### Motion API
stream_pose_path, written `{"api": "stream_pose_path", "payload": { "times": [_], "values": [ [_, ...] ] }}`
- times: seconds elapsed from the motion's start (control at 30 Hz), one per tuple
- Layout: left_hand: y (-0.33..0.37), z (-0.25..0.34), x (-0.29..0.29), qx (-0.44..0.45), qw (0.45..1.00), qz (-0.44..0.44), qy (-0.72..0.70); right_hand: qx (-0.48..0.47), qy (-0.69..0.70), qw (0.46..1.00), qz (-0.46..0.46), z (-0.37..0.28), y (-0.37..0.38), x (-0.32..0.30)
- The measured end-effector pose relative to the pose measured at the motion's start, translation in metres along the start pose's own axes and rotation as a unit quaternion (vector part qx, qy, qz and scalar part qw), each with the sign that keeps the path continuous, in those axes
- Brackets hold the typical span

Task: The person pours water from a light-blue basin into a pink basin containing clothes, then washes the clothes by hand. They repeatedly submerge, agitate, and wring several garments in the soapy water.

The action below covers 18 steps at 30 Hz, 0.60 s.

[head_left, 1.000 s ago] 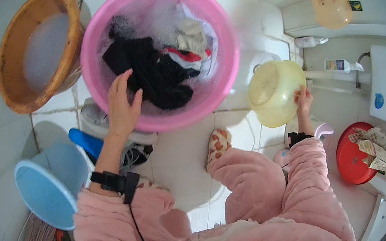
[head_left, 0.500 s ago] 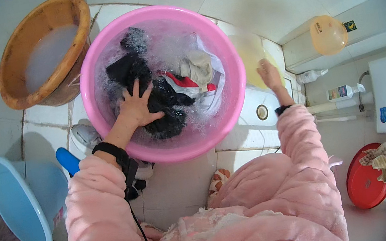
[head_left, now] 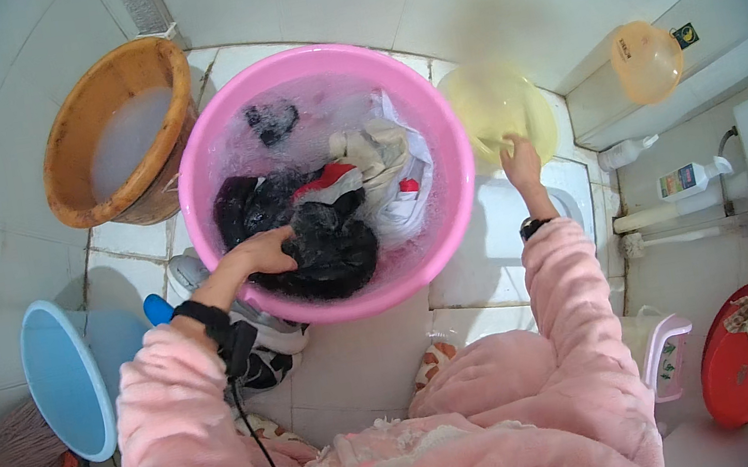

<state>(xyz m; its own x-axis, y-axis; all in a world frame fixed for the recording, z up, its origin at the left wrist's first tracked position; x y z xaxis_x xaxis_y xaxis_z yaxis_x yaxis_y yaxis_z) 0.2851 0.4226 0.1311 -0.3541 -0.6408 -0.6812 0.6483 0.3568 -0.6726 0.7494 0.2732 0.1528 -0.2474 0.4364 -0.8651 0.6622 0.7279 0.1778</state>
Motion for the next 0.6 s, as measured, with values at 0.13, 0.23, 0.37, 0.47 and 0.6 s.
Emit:
{"api": "stream_pose_path", "payload": {
  "times": [0.13, 0.23, 0.37, 0.47, 0.6],
  "values": [
    [-0.020, 0.016, -0.033, -0.002, 0.999, -0.038, -0.016, -0.206, 0.334, 0.916, -0.085, -0.127, 0.022, -0.009],
    [-0.026, 0.030, -0.061, -0.049, 0.994, 0.058, 0.073, -0.236, 0.180, 0.879, -0.373, -0.201, 0.011, 0.062],
    [-0.037, 0.062, -0.065, 0.056, 0.958, 0.260, 0.111, -0.128, -0.131, 0.909, -0.375, -0.208, -0.026, 0.143],
    [-0.023, 0.047, -0.017, 0.014, 0.972, 0.061, 0.227, -0.171, -0.272, 0.831, -0.454, -0.199, -0.048, 0.191],
    [-0.007, 0.014, 0.011, -0.037, 0.964, 0.056, 0.257, -0.196, -0.234, 0.815, -0.494, -0.171, -0.050, 0.200]
  ]
}}
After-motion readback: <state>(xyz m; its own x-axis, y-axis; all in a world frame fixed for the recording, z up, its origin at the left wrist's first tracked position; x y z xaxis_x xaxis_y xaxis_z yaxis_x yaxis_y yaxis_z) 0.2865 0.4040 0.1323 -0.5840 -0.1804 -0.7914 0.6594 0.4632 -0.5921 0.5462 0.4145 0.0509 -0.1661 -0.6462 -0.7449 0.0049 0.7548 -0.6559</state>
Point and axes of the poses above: each hand's wrist, its own y-axis towards the middle knuckle, its own x-axis out of the palm, z = x × y, the point moved 6 cm from there along y, towards the middle knuckle, and after that the axes turned 15 degrees about y, right-handed, at the moved point
